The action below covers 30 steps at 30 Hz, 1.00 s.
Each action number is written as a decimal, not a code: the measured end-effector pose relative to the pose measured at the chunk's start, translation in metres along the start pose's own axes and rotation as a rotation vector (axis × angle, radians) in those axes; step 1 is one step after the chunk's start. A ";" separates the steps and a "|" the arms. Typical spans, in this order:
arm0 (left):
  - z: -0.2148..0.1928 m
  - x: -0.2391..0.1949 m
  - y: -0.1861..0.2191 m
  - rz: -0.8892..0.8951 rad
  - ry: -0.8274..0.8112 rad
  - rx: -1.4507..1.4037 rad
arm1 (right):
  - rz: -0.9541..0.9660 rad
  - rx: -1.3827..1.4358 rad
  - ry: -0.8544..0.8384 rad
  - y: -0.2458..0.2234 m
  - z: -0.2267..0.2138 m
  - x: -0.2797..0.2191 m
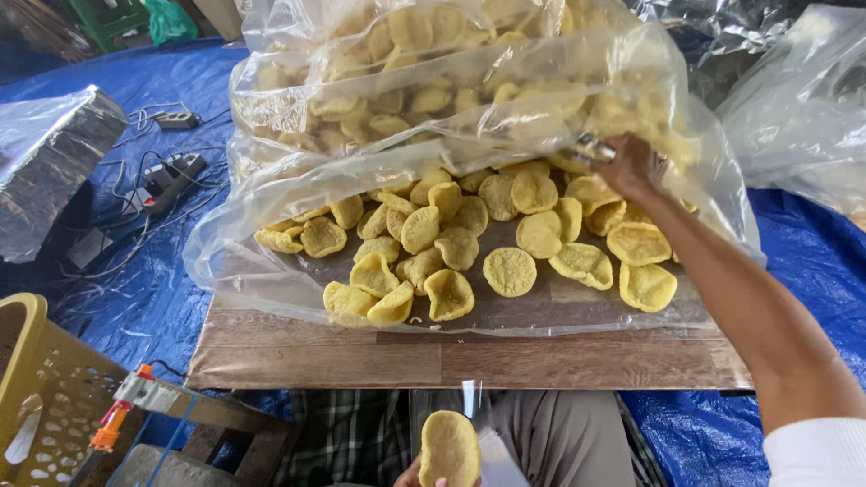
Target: The person sits on a blue tarp and uses tongs to pick up yellow fried snacks from a wooden board. They place the snacks into clear plastic bags and then use a handheld sealing device to close the bags before placing them into a yellow basket.
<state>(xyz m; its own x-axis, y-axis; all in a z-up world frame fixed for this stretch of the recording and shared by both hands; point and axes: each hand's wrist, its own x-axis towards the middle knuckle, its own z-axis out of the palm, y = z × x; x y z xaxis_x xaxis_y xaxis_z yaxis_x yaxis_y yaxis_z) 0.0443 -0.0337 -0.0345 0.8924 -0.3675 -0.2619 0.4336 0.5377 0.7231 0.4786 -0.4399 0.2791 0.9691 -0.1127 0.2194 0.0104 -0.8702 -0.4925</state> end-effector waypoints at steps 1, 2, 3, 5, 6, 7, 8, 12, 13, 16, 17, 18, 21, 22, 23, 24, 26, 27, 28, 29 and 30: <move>-0.004 -0.003 -0.006 -0.011 0.005 -0.004 | 0.027 -0.023 0.022 0.000 -0.008 0.012; -0.006 -0.005 -0.010 -0.018 0.006 -0.006 | 0.054 -0.047 0.048 -0.002 -0.016 0.020; -0.007 -0.006 -0.012 -0.024 0.007 -0.008 | -0.035 -0.127 0.090 -0.003 -0.020 0.025; -0.010 -0.014 -0.011 -0.050 0.013 -0.009 | -0.208 -0.286 0.172 0.001 -0.025 0.018; -0.011 -0.012 -0.010 -0.053 0.011 -0.011 | -0.168 -0.262 0.058 0.002 -0.027 0.009; -0.013 -0.013 -0.008 -0.054 0.016 -0.015 | -0.129 -0.238 -0.056 0.005 -0.025 -0.004; -0.013 -0.013 -0.009 -0.050 0.021 -0.029 | -0.096 -0.218 -0.171 0.008 -0.023 -0.017; -0.022 -0.018 -0.011 -0.033 0.049 -0.067 | -0.164 -0.355 -0.112 0.040 -0.009 -0.061; -0.023 -0.019 -0.012 -0.032 0.055 -0.073 | -0.148 -0.313 -0.111 0.048 -0.007 -0.062; -0.026 -0.015 -0.013 -0.027 0.050 -0.079 | -0.079 -0.214 0.018 0.063 -0.010 -0.036; -0.025 -0.013 -0.014 -0.027 0.047 -0.081 | -0.054 -0.187 0.080 0.065 -0.013 -0.024; -0.025 -0.013 -0.017 -0.027 0.045 -0.081 | -0.121 -0.209 0.134 0.067 -0.016 -0.014; -0.027 -0.018 -0.022 -0.032 0.050 -0.093 | -0.175 -0.345 0.094 0.068 -0.030 0.006; -0.028 -0.020 -0.023 -0.034 0.052 -0.099 | -0.095 -0.434 -0.054 0.067 -0.035 0.009; -0.030 -0.023 -0.024 -0.036 0.056 -0.105 | -0.013 -0.520 -0.202 0.067 -0.038 0.008; -0.031 -0.023 -0.024 -0.036 0.055 -0.109 | -0.073 -0.581 -0.151 0.070 -0.042 0.006; -0.032 -0.024 -0.023 -0.047 0.053 -0.126 | -0.192 -0.696 -0.046 0.076 -0.047 -0.005; -0.030 -0.026 -0.019 -0.053 0.051 -0.130 | -0.163 -0.668 -0.074 0.078 -0.045 -0.009; -0.026 -0.030 -0.013 -0.057 0.043 -0.136 | -0.131 -0.640 -0.102 0.078 -0.041 -0.013; -0.018 -0.032 -0.006 -0.072 0.034 -0.148 | -0.099 -0.611 -0.129 0.080 -0.037 -0.017; -0.009 -0.038 0.005 -0.075 0.033 -0.155 | -0.129 -0.601 -0.120 0.079 -0.033 -0.019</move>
<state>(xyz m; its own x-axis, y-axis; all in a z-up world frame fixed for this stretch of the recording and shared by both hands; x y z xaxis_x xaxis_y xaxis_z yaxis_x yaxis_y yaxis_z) 0.0134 -0.0100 -0.0271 0.8593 -0.3872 -0.3343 0.5111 0.6215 0.5938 0.4526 -0.5218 0.2637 0.9906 0.0352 0.1322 0.0222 -0.9949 0.0986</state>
